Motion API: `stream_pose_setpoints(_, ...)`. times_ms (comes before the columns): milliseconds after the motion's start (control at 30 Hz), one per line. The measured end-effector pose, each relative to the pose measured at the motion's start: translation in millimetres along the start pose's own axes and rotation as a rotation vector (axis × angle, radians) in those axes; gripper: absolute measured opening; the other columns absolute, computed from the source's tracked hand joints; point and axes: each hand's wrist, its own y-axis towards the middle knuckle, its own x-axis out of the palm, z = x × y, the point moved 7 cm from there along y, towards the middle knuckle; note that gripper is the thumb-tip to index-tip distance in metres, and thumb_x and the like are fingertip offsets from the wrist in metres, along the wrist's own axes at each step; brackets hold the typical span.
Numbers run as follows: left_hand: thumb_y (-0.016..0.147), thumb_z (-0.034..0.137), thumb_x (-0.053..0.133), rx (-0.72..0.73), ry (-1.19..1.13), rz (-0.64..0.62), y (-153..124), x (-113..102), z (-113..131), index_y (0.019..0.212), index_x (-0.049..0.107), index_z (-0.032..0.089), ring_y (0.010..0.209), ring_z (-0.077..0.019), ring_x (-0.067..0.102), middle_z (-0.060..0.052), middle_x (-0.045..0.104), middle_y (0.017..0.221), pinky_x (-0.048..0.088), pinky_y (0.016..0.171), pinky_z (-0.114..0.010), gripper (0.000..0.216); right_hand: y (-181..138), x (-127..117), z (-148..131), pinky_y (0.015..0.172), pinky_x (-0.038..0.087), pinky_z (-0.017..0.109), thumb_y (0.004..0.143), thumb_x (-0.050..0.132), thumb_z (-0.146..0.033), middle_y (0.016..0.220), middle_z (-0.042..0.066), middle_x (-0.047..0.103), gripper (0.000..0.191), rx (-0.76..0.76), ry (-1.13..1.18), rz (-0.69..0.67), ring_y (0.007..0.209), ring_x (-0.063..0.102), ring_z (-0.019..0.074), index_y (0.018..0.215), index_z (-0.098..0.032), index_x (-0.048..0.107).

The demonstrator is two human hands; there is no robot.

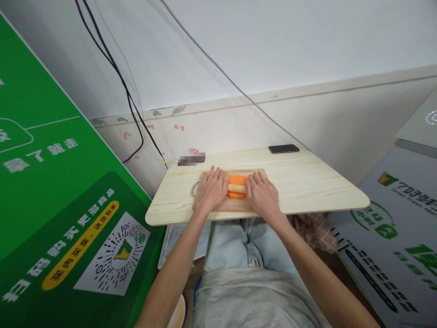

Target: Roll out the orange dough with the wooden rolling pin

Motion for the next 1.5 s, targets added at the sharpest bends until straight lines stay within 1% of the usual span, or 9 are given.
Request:
stream_pose_setpoints(200,0.113,0.033,0.027,-0.063,0.014,-0.034,38.1,5.3,2.7,0.163,0.052,0.015,0.169,-0.0291,0.027,-0.013,0.043,0.175,0.025,0.136,-0.059,0.059,40.8,3.9,14.0,0.109,0.05,0.041,0.114,0.029,-0.028,0.131,0.016,0.077,0.051,0.031,-0.047,-0.137,0.132,0.062,0.03,0.131,-0.014,0.075)
stream_pose_setpoints(500,0.114,0.033,0.028,-0.026,0.036,0.05,-22.3,-1.4,1.8,0.16,0.054,0.013,0.166,-0.0282,0.034,-0.014,0.05,0.171,0.03,0.136,-0.051,0.057,-17.9,-1.0,-5.6,0.123,0.04,0.046,0.115,0.028,-0.031,0.154,0.023,0.065,0.057,-0.002,-0.029,-0.007,0.145,0.059,0.0323,0.152,-0.004,0.062)
stream_pose_setpoints(600,0.114,0.034,0.029,-0.023,0.023,0.055,-22.0,0.7,1.1,0.159,0.056,0.015,0.166,-0.0274,0.034,-0.012,0.05,0.171,0.028,0.136,-0.051,0.056,-17.6,-0.4,-5.9,0.124,0.039,0.047,0.115,0.028,-0.031,0.155,0.024,0.065,0.058,0.002,-0.032,0.0,0.146,0.058,0.0326,0.152,-0.003,0.062)
stream_pose_setpoints(700,0.114,0.035,0.026,-0.013,-0.004,0.025,0.1,4.6,0.2,0.162,0.053,0.017,0.166,-0.0296,0.033,-0.011,0.052,0.17,0.028,0.135,-0.055,0.058,6.3,4.6,2.2,0.122,0.041,0.045,0.115,0.025,-0.031,0.156,0.022,0.064,0.059,0.014,-0.035,-0.063,0.149,0.055,0.0319,0.151,-0.005,0.063)
stream_pose_setpoints(833,0.113,0.036,0.028,-0.021,-0.024,-0.071,45.9,10.5,-2.0,0.165,0.051,0.022,0.165,-0.0325,0.034,-0.009,0.056,0.167,0.029,0.133,-0.061,0.058,54.2,22.2,23.0,0.125,0.036,0.055,0.115,0.025,-0.035,0.168,0.019,0.053,0.059,0.071,-0.036,-0.258,0.158,0.044,0.0344,0.159,-0.014,0.058)
stream_pose_setpoints(967,0.111,0.032,0.034,-0.026,-0.053,-0.116,82.1,12.7,-4.2,0.162,0.053,0.025,0.16,-0.0299,0.042,-0.009,0.055,0.168,0.035,0.129,-0.056,0.055,94.6,43.9,40.5,0.127,0.032,0.062,0.114,0.024,-0.04,0.174,0.017,0.044,0.061,0.114,0.04,-0.465,0.162,0.036,0.0357,0.168,-0.021,0.047)
stream_pose_setpoints(1067,0.11,0.029,0.033,-0.061,-0.059,-0.112,93.0,13.2,-8.0,0.16,0.055,0.024,0.151,-0.0298,0.051,-0.012,0.06,0.163,0.04,0.124,-0.054,0.055,108.8,52.1,46.0,0.126,0.031,0.065,0.113,0.024,-0.039,0.174,0.017,0.044,0.061,0.126,0.053,-0.512,0.161,0.037,0.0369,0.167,-0.022,0.046)
stream_pose_setpoints(1233,0.109,0.028,0.034,-0.106,-0.052,-0.089,86.4,10.1,-8.6,0.156,0.06,0.021,0.147,-0.0338,0.054,-0.015,0.064,0.157,0.04,0.121,-0.055,0.054,89.4,47.1,40.4,0.129,0.025,0.067,0.114,0.024,-0.039,0.176,0.015,0.042,0.062,0.107,-0.007,-0.403,0.165,0.028,0.0358,0.171,-0.024,0.041)
stream_pose_setpoints(1500,0.112,0.031,0.036,-0.038,-0.003,-0.008,38.0,-4.8,1.7,0.15,0.063,0.02,0.138,-0.0343,0.058,-0.017,0.074,0.14,0.04,0.117,-0.052,0.049,31.1,23.3,17.7,0.131,0.02,0.067,0.113,0.023,-0.035,0.173,0.017,0.046,0.064,0.108,-0.092,-0.126,0.164,0.031,0.0368,0.171,-0.017,0.042)
